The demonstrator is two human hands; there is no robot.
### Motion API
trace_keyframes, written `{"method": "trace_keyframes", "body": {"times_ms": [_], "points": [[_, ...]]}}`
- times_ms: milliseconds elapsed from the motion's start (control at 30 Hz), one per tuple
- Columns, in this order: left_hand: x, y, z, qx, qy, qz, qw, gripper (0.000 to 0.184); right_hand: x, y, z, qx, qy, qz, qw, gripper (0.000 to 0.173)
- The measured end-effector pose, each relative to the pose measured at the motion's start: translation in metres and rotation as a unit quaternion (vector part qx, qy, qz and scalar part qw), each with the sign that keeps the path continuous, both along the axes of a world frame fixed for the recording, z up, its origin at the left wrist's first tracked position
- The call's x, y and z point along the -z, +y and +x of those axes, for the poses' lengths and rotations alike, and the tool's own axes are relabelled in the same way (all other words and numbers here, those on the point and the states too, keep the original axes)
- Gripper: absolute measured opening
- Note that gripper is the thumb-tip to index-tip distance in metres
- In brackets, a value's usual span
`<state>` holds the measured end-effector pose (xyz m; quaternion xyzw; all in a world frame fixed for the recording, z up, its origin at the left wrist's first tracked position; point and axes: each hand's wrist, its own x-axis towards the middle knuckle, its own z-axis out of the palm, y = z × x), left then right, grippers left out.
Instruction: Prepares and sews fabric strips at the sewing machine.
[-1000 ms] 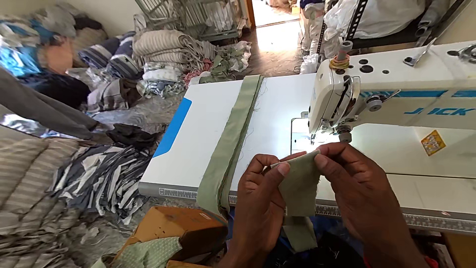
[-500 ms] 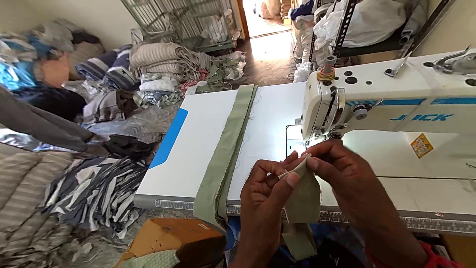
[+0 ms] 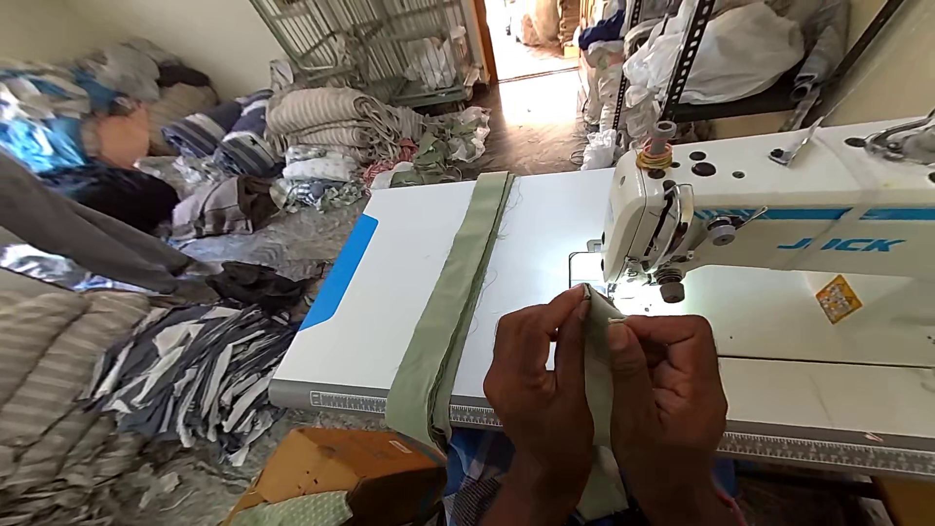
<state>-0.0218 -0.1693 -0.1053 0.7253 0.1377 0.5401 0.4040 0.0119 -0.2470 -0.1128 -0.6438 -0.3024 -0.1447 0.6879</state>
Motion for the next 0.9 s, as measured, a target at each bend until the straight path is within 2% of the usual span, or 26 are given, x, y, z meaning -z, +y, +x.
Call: {"method": "trace_keyframes", "body": {"times_ms": [67, 167, 233, 333, 400, 500, 600, 667, 733, 800, 900], "points": [[-0.004, 0.001, -0.011, 0.013, 0.044, -0.002, 0.999, 0.021, -0.004, -0.005, 0.0, -0.018, 0.013, -0.036, 0.999, 0.011], [-0.006, 0.01, -0.03, 0.072, 0.107, -0.064, 0.99, 0.029, -0.01, -0.02, 0.006, -0.091, 0.084, -0.103, 0.987, 0.013], [-0.002, 0.017, -0.045, 0.11, 0.156, -0.102, 0.976, 0.023, -0.01, -0.031, 0.012, -0.151, 0.153, -0.148, 0.965, 0.015], [0.004, 0.025, -0.063, 0.21, 0.24, -0.211, 0.924, 0.011, 0.006, -0.043, 0.018, -0.196, 0.196, -0.225, 0.934, 0.02], [0.011, 0.026, -0.065, 0.279, 0.254, -0.306, 0.874, 0.017, 0.024, -0.046, 0.016, -0.175, 0.185, -0.265, 0.93, 0.019], [0.021, 0.023, -0.064, 0.289, 0.284, -0.329, 0.853, 0.012, 0.05, -0.046, 0.006, -0.085, 0.116, -0.305, 0.942, 0.017], [0.028, 0.022, -0.058, 0.268, 0.32, -0.322, 0.85, 0.009, 0.069, -0.047, -0.003, -0.014, -0.057, -0.277, 0.959, 0.014], [0.026, 0.023, -0.056, 0.27, 0.312, -0.342, 0.844, 0.014, 0.076, -0.051, -0.005, -0.023, -0.161, -0.236, 0.958, 0.014], [0.02, 0.026, -0.058, 0.284, 0.303, -0.372, 0.83, 0.027, 0.078, -0.056, -0.006, -0.03, -0.227, -0.225, 0.947, 0.016], [0.014, 0.028, -0.06, 0.296, 0.3, -0.404, 0.812, 0.038, 0.077, -0.059, -0.006, -0.033, -0.253, -0.225, 0.94, 0.017], [0.01, 0.03, -0.064, 0.305, 0.305, -0.408, 0.804, 0.035, 0.078, -0.06, -0.005, -0.04, -0.264, -0.23, 0.936, 0.016]]}}
